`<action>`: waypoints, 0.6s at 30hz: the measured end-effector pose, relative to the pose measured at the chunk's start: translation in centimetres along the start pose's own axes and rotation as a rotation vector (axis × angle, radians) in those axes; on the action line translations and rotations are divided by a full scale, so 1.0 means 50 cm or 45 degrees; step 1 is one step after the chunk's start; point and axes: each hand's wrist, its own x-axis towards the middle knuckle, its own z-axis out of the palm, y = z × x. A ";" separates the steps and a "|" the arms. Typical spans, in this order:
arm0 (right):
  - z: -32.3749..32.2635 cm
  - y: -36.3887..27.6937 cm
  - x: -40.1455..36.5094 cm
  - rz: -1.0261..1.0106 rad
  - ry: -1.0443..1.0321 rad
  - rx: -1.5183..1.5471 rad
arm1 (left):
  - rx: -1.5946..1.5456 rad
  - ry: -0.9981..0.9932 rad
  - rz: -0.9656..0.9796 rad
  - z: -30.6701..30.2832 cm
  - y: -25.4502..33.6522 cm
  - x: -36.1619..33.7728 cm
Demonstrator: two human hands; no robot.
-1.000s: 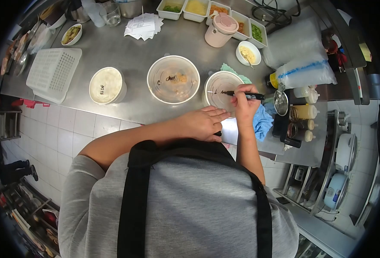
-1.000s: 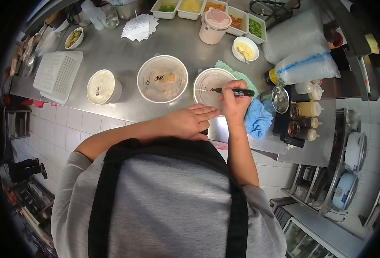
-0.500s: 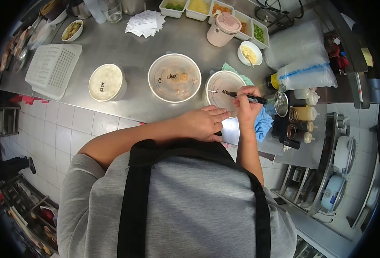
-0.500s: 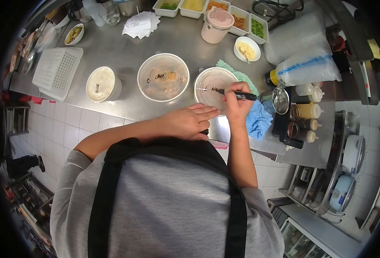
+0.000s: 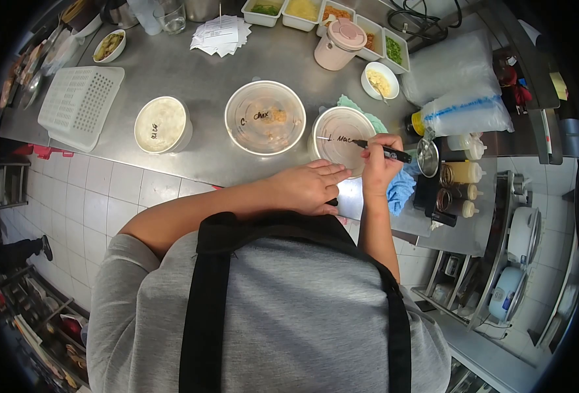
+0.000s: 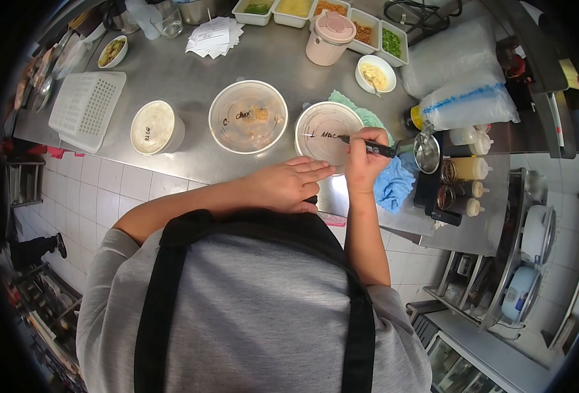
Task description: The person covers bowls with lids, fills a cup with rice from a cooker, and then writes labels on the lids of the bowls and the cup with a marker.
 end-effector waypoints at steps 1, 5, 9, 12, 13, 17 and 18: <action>0.002 -0.001 0.000 -0.004 0.005 -0.019 | -0.005 0.002 0.000 0.002 -0.001 0.000; 0.002 -0.002 0.002 -0.001 -0.008 -0.034 | 0.005 0.003 0.000 0.003 -0.001 -0.001; 0.004 -0.002 0.001 0.003 0.033 -0.024 | 0.001 -0.011 -0.006 0.002 -0.001 0.000; 0.003 -0.001 0.003 0.001 0.061 -0.023 | -0.002 -0.017 -0.003 0.000 -0.001 0.001; 0.003 0.000 0.003 -0.011 0.065 -0.025 | 0.001 -0.019 0.000 -0.001 -0.002 0.001; 0.004 0.004 0.002 -0.034 0.103 -0.025 | 0.007 -0.036 0.002 0.002 -0.004 0.002; 0.004 0.003 0.002 -0.036 0.119 -0.024 | 0.006 -0.044 0.000 0.002 -0.005 0.002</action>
